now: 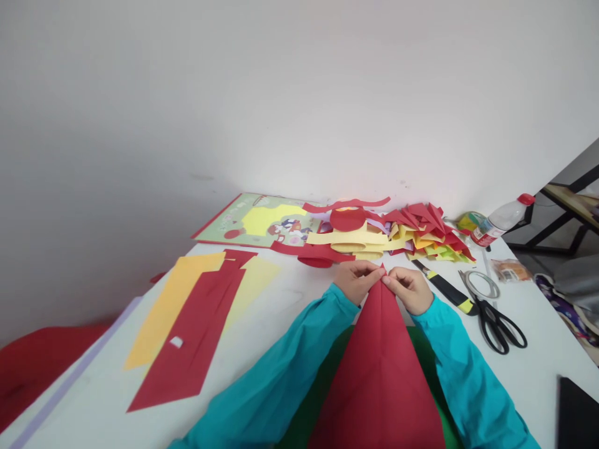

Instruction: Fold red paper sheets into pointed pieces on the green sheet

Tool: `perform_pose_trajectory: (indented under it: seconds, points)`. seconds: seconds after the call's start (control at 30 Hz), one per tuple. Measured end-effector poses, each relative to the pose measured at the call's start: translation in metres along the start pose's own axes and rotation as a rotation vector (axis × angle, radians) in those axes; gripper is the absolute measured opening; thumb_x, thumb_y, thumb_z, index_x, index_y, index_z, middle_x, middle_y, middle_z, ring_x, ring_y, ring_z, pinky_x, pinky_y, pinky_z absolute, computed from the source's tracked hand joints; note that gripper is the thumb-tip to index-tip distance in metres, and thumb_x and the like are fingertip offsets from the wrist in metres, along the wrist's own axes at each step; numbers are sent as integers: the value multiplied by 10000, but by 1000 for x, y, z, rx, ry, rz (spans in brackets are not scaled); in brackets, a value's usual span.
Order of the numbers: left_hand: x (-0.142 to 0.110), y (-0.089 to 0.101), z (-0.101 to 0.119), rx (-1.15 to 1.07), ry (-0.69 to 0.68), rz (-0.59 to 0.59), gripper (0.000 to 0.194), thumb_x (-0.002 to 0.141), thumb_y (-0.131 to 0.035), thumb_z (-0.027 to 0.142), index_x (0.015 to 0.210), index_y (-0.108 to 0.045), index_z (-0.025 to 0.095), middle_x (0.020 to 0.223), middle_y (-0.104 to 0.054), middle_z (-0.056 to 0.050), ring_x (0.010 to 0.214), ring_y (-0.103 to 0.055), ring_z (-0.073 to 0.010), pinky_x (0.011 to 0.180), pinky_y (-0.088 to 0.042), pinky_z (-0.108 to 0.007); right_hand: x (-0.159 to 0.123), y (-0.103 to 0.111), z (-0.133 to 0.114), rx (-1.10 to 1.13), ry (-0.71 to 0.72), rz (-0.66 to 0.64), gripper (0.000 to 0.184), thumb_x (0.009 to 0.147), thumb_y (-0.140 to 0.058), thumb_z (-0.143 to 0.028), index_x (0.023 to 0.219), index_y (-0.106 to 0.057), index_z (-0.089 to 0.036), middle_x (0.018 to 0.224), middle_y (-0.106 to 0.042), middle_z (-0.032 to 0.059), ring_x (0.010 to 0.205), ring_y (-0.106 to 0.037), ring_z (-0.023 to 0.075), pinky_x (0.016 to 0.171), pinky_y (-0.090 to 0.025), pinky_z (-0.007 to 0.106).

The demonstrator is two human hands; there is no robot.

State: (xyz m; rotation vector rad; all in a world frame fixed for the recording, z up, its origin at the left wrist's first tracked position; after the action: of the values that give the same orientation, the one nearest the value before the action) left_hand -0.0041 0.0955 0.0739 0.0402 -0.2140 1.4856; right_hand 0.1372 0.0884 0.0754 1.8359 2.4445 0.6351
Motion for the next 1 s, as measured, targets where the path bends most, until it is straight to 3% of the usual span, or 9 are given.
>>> perform_pose_trajectory:
  seconds: [0.2,0.37,0.6,0.77,0.9,1.0]
  points:
    - [-1,0,0,7,14,88,89,565,-723,252,577,-707,165,566,-670,-20,568,-595,-149,560,-468,-248,-1,-2,0,26,-37,-22,394,728,-614,-495,526,-472,-189,486,-416,-49,492,-360,93,497,-318,239]
    - [-1,-1,0,-78,46,72,136,583,-715,298,600,-690,165,571,-662,-13,546,-578,-135,537,-468,-245,-2,-5,-1,-11,-48,-57,375,719,-627,-457,508,-474,-187,466,-426,-50,473,-350,88,484,-306,236]
    - [-4,2,6,45,-28,109,147,594,-712,296,579,-683,152,576,-657,-24,564,-566,-139,494,-431,-224,-4,-10,-2,-13,-48,-135,417,733,-597,-488,486,-438,-191,452,-379,-57,469,-328,84,477,-283,234]
    - [0,0,5,8,-7,34,270,670,-649,408,612,-676,145,530,-619,-1,499,-523,-112,478,-418,-219,-2,-5,-2,11,-62,-48,467,737,-575,-550,488,-407,-193,466,-354,-58,483,-311,83,478,-271,233]
    - [1,0,3,13,-25,-17,221,626,-688,359,632,-658,141,572,-627,-3,552,-549,-121,554,-442,-228,0,0,-2,43,-47,20,494,741,-577,-561,475,-378,-195,466,-309,-65,482,-279,80,472,-245,234]
    - [-1,0,2,37,-28,-39,200,640,-661,340,637,-640,140,588,-620,-8,571,-548,-124,563,-434,-230,0,2,-2,61,-27,41,472,780,-540,-547,495,-422,-191,475,-354,-57,488,-321,86,488,-270,235]
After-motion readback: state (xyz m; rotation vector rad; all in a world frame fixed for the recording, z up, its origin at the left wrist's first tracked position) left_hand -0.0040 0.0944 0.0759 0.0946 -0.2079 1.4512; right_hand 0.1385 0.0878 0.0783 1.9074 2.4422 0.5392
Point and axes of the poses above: each hand's wrist, its own x-axis towards the middle knuckle, its own y-axis out of the back of the hand, z = x × y, the point moved 2 cm from there along x, towards the middle knuckle
